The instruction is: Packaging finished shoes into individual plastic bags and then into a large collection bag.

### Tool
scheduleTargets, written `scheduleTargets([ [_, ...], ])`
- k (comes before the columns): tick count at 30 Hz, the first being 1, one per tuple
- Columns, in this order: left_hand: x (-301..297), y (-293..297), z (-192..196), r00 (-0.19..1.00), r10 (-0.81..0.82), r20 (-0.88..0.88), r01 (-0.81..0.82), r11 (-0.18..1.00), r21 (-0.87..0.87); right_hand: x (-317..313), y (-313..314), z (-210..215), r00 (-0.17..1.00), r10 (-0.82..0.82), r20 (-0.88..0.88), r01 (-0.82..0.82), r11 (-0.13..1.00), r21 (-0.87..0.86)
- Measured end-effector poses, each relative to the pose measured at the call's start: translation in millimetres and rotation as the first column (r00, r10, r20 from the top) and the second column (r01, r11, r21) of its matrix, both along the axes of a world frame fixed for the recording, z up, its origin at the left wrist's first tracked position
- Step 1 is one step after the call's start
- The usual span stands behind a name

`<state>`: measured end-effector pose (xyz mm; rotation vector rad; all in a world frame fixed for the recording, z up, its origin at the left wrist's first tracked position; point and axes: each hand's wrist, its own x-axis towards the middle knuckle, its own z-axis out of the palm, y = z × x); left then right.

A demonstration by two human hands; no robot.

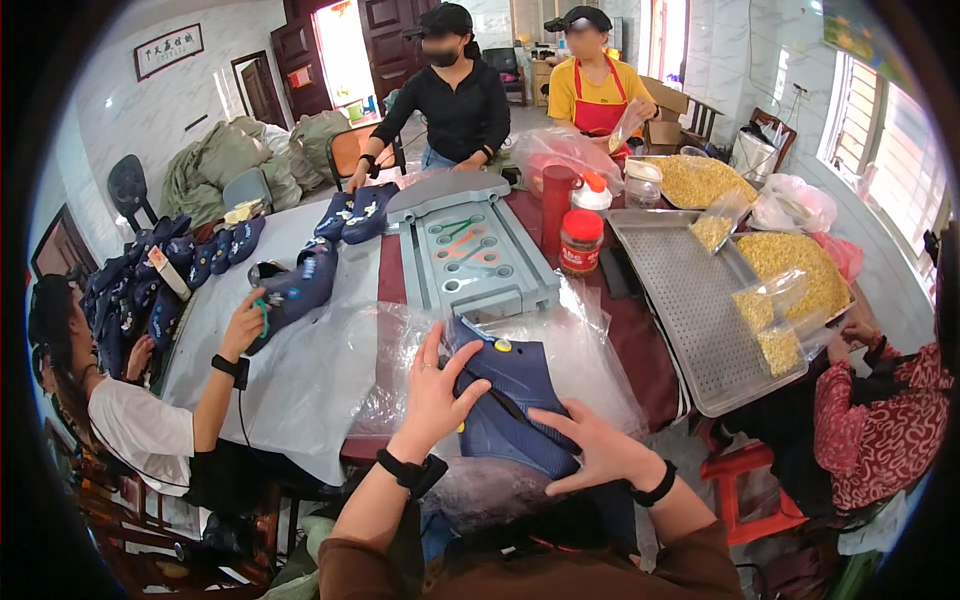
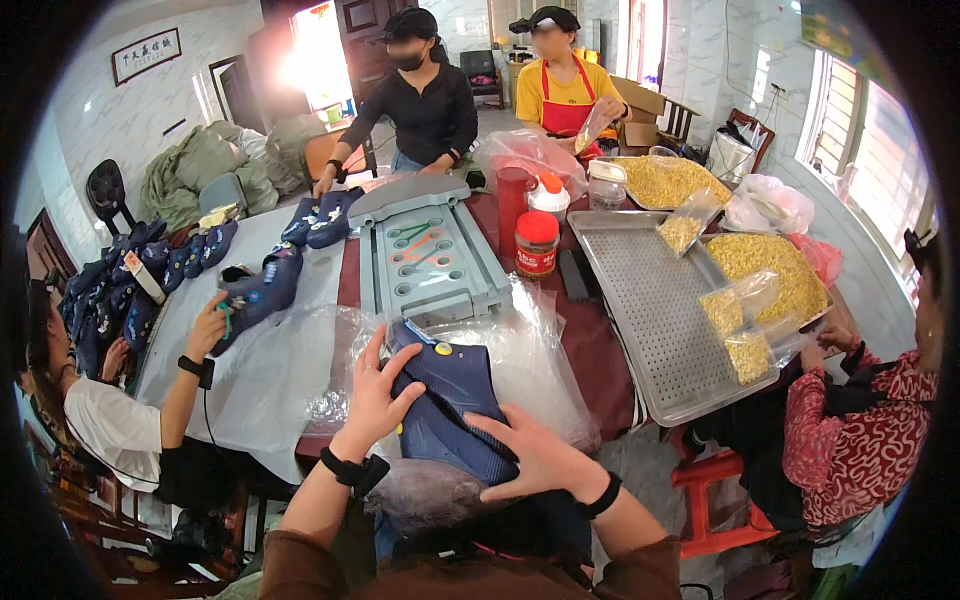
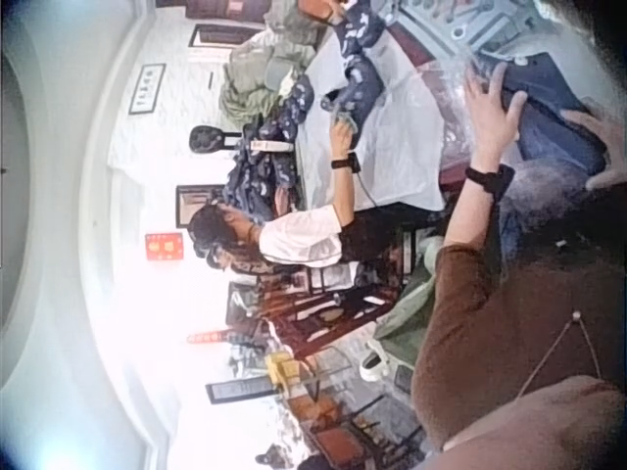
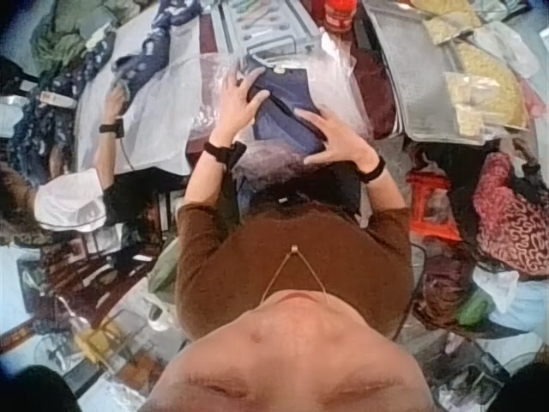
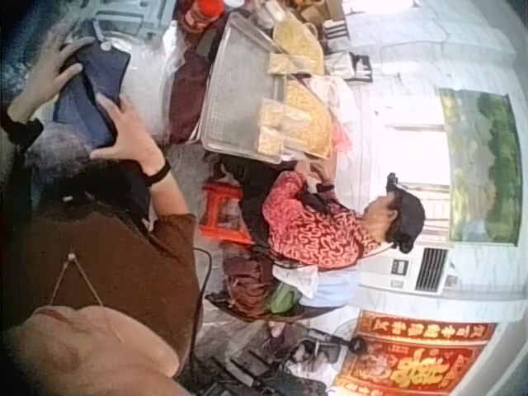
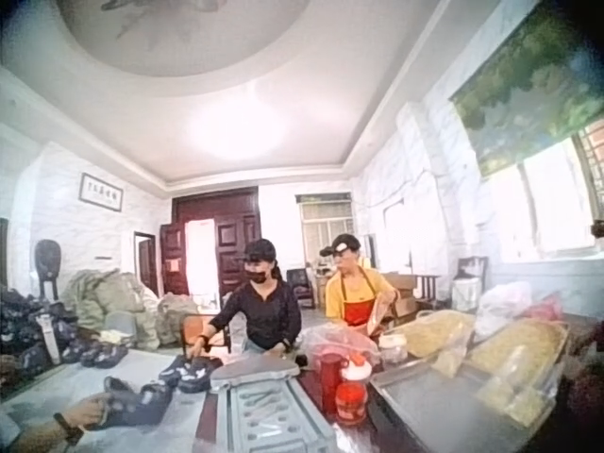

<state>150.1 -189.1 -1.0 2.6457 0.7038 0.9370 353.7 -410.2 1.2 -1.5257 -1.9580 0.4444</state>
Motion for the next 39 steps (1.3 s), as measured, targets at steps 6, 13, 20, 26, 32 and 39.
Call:
scheduleTargets([
  [6, -4, 0, -3, 0.999, 0.027, 0.047, -0.022, 0.995, -0.096, 95, 57, 4, 0.763, -0.516, -0.389, 0.532, 0.844, -0.074],
  [13, 2, 3, -4, 0.997, -0.007, 0.072, 0.015, 0.994, -0.108, 230, 165, -71, 0.338, -0.807, 0.485, 0.915, 0.402, 0.031],
  [20, 3, 3, -4, 0.998, -0.024, 0.058, 0.031, 0.992, -0.120, 245, 200, -101, 0.121, -0.769, 0.628, 0.978, 0.199, 0.055],
  [26, -2, 3, -4, 0.999, 0.004, 0.042, 0.000, 0.995, -0.095, 221, 210, -84, 0.141, -0.759, 0.636, 0.984, 0.178, -0.007],
  [32, 2, 4, -3, 0.997, -0.041, 0.060, 0.048, 0.992, -0.118, 238, 213, -85, 0.179, -0.784, 0.594, 0.982, 0.183, -0.054],
  [39, 1, 2, -2, 0.999, -0.009, 0.044, 0.014, 0.994, -0.106, 231, 204, -84, 0.217, -0.863, 0.457, 0.973, 0.227, -0.033],
])
